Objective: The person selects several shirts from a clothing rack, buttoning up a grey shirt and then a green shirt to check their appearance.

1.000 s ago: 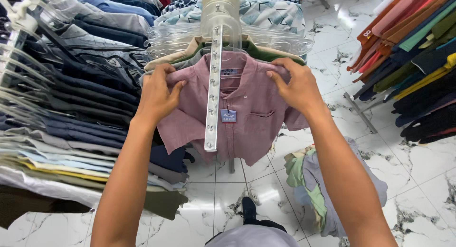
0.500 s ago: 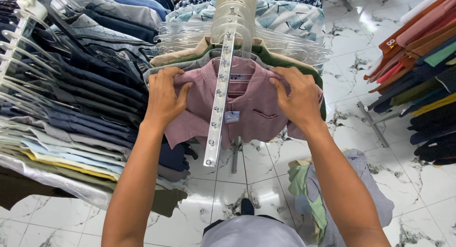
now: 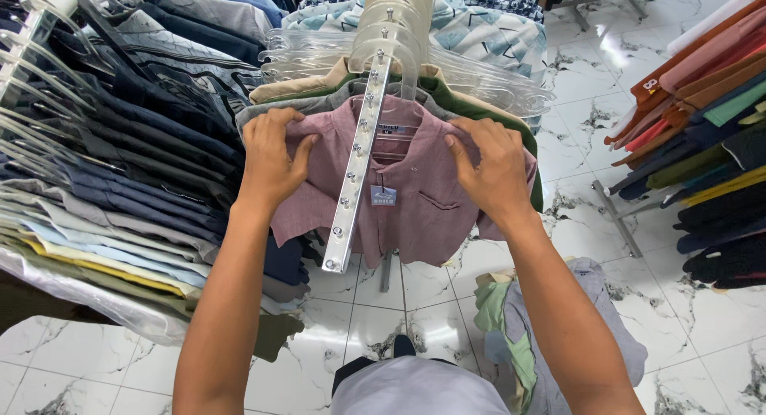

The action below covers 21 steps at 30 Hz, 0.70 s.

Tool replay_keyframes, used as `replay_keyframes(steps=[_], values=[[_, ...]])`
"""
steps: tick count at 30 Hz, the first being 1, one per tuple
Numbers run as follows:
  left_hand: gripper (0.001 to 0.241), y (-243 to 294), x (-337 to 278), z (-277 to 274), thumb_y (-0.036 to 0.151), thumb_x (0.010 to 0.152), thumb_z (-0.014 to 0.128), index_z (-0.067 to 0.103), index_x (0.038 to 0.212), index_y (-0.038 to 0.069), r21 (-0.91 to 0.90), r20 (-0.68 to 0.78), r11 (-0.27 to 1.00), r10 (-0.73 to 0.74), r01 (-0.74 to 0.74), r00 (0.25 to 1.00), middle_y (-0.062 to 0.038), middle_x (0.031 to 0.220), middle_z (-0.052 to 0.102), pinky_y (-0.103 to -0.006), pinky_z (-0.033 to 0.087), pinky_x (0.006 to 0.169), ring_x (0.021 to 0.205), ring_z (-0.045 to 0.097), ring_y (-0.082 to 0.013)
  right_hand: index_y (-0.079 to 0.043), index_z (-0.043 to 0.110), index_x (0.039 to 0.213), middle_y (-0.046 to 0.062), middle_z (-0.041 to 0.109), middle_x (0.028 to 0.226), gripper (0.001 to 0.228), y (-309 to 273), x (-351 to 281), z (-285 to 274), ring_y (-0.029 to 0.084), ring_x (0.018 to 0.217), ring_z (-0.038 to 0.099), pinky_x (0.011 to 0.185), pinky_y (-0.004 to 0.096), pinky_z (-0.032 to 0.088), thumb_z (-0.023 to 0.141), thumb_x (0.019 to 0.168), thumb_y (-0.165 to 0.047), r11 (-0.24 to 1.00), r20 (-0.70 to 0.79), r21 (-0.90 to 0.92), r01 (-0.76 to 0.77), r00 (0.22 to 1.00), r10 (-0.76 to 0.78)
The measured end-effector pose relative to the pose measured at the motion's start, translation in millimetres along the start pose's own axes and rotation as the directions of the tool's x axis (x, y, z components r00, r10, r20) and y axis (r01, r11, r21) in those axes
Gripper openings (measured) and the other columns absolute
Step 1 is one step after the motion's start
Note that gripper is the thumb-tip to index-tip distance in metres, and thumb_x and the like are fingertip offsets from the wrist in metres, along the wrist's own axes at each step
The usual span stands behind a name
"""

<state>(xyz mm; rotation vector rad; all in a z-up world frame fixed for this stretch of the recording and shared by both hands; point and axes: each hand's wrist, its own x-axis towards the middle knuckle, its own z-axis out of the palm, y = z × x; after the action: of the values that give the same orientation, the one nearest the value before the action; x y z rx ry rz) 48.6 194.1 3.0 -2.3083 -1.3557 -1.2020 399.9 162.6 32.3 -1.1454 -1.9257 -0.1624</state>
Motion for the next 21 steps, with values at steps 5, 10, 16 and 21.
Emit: replay_keyframes(steps=[5,10,16,21], values=[[0.040,0.5,-6.2,-3.5,0.016,0.089,0.084,0.056,0.117,0.013,-0.072,-0.032,0.996,-0.045,0.043,0.998,-0.001,0.110,0.064,-0.0422,0.038,0.102,0.105,0.062,-0.0264,-0.019,0.072,0.120,-0.003,0.067,0.097,0.018,3.8,-10.5,3.3,0.022,0.095,0.069,0.090,0.035,0.044,0.075,0.102,-0.024,1.000,-0.028,0.026,0.007,1.000,-0.006],[0.040,7.0,-8.0,-6.7,0.016,0.088,0.086,0.059,0.117,0.011,-0.079,-0.079,0.996,-0.035,0.029,0.996,-0.004,0.109,0.065,-0.0443,0.041,0.101,0.105,0.063,-0.0292,-0.020,0.073,0.121,-0.003,0.067,0.102,0.019,4.7,-14.6,6.4,0.022,0.101,0.066,0.094,0.036,0.040,0.076,0.102,-0.024,1.000,-0.071,0.015,0.007,0.997,-0.006],[0.042,27.0,-33.9,8.6,0.016,0.092,0.084,0.060,0.126,0.008,0.039,-0.283,0.999,-0.016,0.029,0.959,-0.014,0.127,0.059,-0.0515,0.037,0.110,0.121,0.056,-0.0375,-0.014,0.064,0.135,0.013,0.050,0.130,0.040,6.8,-53.0,10.3,0.038,0.124,0.048,0.102,0.053,0.037,0.077,0.098,-0.006,0.966,-0.265,-0.228,-0.121,0.963,0.059],[0.051,61.9,-137.4,47.4,0.013,0.096,0.073,0.054,0.143,0.008,0.090,-0.323,0.987,-0.101,0.137,0.941,-0.026,0.150,0.038,-0.0612,0.029,0.118,0.140,0.041,-0.0485,-0.018,0.047,0.154,0.019,0.023,0.153,0.065,17.3,-178.6,44.9,0.047,0.140,0.039,0.107,0.066,0.035,0.076,0.097,-0.007,0.823,-0.380,-0.152,-0.547,0.801,0.463]])
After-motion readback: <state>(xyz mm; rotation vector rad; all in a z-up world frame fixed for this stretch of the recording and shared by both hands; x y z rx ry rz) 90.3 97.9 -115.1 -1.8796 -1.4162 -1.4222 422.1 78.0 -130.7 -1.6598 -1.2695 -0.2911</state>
